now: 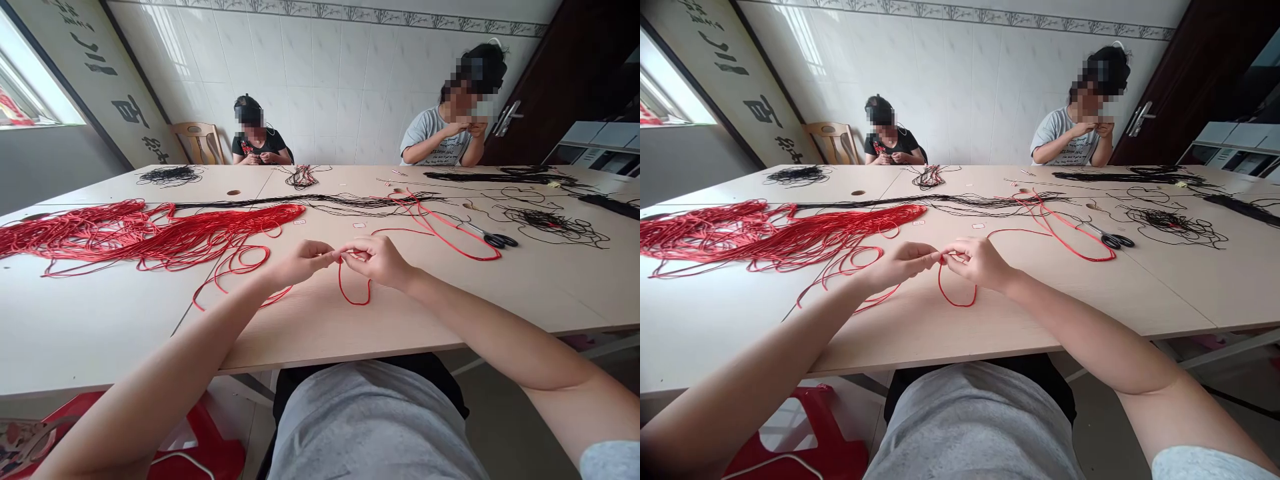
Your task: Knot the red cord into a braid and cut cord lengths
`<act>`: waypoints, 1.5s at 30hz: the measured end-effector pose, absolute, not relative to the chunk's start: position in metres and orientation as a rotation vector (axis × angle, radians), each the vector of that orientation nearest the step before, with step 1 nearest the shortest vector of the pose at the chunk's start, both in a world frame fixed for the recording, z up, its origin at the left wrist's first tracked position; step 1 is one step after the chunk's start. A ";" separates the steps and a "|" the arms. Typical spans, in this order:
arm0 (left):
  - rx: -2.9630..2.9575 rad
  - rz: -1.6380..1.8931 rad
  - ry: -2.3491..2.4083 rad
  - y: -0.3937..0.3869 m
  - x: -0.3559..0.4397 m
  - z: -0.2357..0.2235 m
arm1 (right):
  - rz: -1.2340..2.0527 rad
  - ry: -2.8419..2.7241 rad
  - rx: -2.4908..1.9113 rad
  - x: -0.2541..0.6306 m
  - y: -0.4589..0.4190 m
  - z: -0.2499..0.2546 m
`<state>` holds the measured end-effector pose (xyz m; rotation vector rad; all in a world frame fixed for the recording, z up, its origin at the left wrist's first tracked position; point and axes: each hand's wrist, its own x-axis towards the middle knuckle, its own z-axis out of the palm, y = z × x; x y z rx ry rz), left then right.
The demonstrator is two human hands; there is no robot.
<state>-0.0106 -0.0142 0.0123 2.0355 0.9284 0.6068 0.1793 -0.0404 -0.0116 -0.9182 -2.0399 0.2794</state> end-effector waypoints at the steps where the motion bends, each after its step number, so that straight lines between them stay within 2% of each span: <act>1: 2.046 0.625 0.936 -0.014 -0.010 0.012 | 0.255 -2.034 -0.917 0.179 -0.040 -0.012; 13: 2.182 0.704 0.988 -0.014 -0.008 0.009 | 0.264 -2.058 -0.935 0.180 -0.039 -0.018; 19: 2.330 0.651 1.062 -0.013 -0.008 0.006 | 0.053 -2.175 -1.012 0.182 -0.038 -0.014; 24: 2.275 0.718 1.132 -0.010 -0.009 0.006 | -0.269 -1.976 -1.108 0.181 -0.041 -0.010; 30: 2.213 0.759 1.155 -0.007 -0.007 0.004 | 0.019 -2.203 -1.319 0.162 -0.053 -0.020; 45: 2.002 0.647 1.012 -0.002 -0.014 0.007 | 0.162 -2.171 -1.254 0.161 -0.042 -0.024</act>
